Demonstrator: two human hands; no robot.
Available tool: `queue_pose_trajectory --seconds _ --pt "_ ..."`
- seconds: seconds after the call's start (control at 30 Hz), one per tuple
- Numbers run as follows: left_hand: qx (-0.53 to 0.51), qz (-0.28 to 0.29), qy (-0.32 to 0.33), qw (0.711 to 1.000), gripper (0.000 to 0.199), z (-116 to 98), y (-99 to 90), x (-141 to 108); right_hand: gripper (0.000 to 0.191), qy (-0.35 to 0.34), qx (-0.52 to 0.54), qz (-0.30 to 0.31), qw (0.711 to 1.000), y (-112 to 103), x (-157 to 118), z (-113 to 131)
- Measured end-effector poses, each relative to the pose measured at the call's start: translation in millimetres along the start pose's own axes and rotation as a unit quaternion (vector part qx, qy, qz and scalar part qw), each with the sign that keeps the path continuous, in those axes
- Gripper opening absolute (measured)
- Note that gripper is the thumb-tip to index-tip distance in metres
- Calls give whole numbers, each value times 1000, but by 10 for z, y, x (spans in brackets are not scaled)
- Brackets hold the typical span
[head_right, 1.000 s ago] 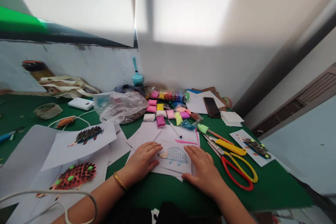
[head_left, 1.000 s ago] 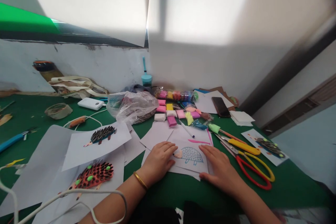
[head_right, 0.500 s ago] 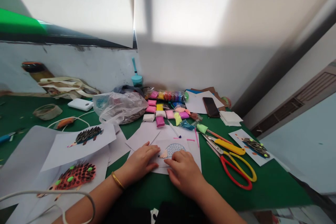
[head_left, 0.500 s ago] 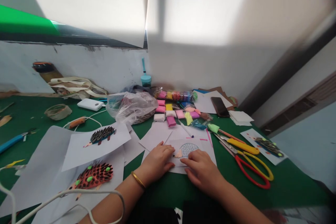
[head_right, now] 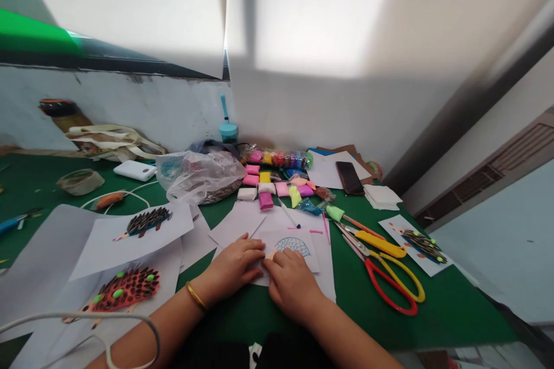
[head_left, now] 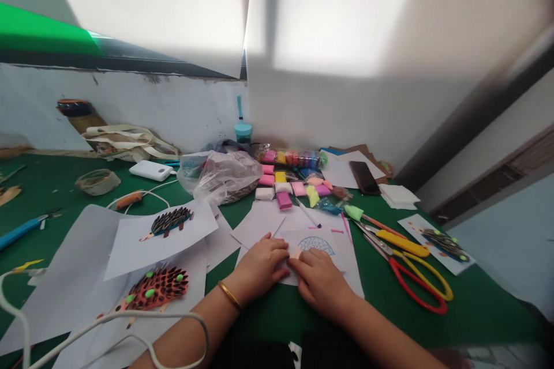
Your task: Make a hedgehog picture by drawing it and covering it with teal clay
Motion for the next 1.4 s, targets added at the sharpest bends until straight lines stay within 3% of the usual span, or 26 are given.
queue_pose_trajectory --seconds 0.43,0.77,0.97,1.2,1.4 --pt "6 5 14 1000 37 10 8 -13 38 -9 2 -31 999 -36 -55 -12" --pt "23 17 21 999 32 -21 -18 -4 36 -12 -17 -25 999 0 -51 -8" --pt "15 11 12 1000 48 -1 -5 -8 36 -7 -2 -41 999 -38 -66 -16" --pt "36 20 41 998 28 28 26 -11 37 -2 -5 -38 999 -1 -74 -25" --pt "30 21 24 999 41 25 26 -7 36 -2 -5 -34 999 1 -84 -31"
Point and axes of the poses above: each hand's wrist, its own x-axis towards the middle knuckle, its own y-axis out of the palm, z = x × y, the point moved 3 cm from there along x, towards the middle knuckle, and after that the axes turned 1 degree about x, right-handed, at the moved point
